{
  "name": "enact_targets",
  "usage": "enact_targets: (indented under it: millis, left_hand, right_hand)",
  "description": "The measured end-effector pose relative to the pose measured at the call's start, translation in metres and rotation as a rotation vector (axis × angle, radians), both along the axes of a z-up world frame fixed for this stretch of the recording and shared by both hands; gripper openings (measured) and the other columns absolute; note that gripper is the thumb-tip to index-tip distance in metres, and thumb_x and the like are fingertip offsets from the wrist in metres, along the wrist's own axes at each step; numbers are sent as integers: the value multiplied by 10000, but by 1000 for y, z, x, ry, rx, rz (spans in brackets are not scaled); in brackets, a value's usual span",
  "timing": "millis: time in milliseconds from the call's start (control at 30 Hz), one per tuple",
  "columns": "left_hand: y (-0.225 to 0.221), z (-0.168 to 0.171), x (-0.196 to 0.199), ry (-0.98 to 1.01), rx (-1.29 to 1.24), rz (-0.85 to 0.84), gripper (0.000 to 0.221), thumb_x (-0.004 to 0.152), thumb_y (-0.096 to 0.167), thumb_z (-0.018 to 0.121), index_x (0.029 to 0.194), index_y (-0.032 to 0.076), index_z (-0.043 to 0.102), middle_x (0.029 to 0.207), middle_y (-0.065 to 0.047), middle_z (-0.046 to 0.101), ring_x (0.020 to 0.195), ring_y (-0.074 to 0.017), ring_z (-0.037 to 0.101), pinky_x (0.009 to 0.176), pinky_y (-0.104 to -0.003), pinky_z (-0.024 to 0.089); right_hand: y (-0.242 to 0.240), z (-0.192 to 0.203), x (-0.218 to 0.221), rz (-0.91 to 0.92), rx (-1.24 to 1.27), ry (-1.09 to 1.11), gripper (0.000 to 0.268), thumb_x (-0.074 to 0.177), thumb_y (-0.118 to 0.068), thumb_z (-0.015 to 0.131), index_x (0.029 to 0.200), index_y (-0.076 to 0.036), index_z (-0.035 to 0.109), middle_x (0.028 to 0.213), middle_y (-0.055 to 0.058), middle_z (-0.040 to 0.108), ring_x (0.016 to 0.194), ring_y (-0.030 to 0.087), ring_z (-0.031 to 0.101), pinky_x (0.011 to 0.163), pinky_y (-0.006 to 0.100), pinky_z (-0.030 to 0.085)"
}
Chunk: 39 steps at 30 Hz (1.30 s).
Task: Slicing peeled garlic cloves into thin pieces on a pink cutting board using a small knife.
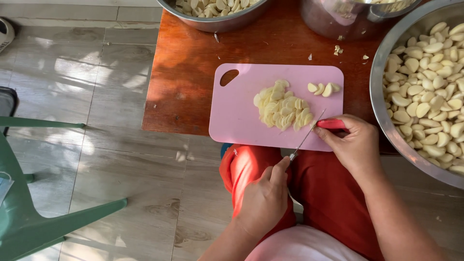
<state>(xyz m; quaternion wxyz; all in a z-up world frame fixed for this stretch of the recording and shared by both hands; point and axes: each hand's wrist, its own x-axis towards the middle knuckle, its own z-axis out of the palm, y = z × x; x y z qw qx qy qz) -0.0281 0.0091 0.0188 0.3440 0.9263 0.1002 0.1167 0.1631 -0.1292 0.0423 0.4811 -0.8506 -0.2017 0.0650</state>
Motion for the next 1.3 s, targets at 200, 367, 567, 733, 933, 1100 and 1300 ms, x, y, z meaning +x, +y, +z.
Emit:
enact_targets:
  millis: [200, 367, 567, 733, 933, 1100, 1300]
  left_hand:
    - [-4, -6, 4, 11, -22, 3, 391, 1075, 119, 542, 1465, 93, 530, 885, -68, 645, 481, -292, 556, 343, -410, 435]
    - [-4, -6, 11, 49, -63, -4, 390, 1072, 134, 533, 1460, 99, 517, 1041, -89, 721, 559, -290, 661, 386, -395, 498]
    - [-8, -11, 20, -11, -41, -6, 405, 1059, 92, 528, 1463, 67, 527, 907, -95, 659, 517, -294, 587, 337, -406, 445]
    - [-13, -26, 33, -88, 104, 15, 531, 948, -1, 582, 1473, 62, 542, 859, -46, 630, 500, -208, 561, 318, -351, 408]
    - [-12, -21, 25, -19, 130, 19, 621, 875, -16, 555, 1490, 69, 553, 808, -56, 584, 431, -245, 510, 299, -385, 403]
    - [1, -13, 6, -28, 249, -36, 630, 857, 8, 613, 1484, 64, 570, 816, -45, 561, 466, -213, 485, 350, -358, 425]
    - [36, 6, 30, -168, 219, -25, 513, 845, -102, 524, 1314, 77, 632, 1037, -127, 562, 586, -267, 524, 393, -373, 422]
  right_hand:
    - [0, 1, 0, 8, -7, -28, 153, 880, -31, 888, 1003, -6, 801, 982, 91, 778, 918, 163, 729, 792, 263, 593]
    - [1, 1, 0, 0, -2, -7, 150, 882, -35, 885, 1005, -9, 803, 987, 91, 782, 919, 159, 735, 783, 256, 602]
    - [0, -1, 1, 8, -1, -28, 150, 886, -52, 888, 1000, -7, 801, 979, 90, 782, 913, 159, 734, 795, 261, 593]
    - [-1, -4, 2, 14, -14, -54, 150, 887, -64, 898, 997, -16, 807, 953, 81, 772, 888, 150, 717, 765, 259, 573]
    - [0, -3, 1, 11, -8, -48, 156, 890, -64, 891, 1010, -14, 805, 990, 80, 789, 936, 150, 739, 794, 255, 586]
    - [1, 3, 1, 13, -16, -72, 155, 890, -81, 894, 992, -14, 800, 969, 80, 787, 902, 151, 736, 734, 252, 590]
    - [2, 1, -6, 14, 36, -187, 135, 870, 0, 897, 931, -16, 777, 971, 93, 769, 935, 169, 723, 769, 259, 562]
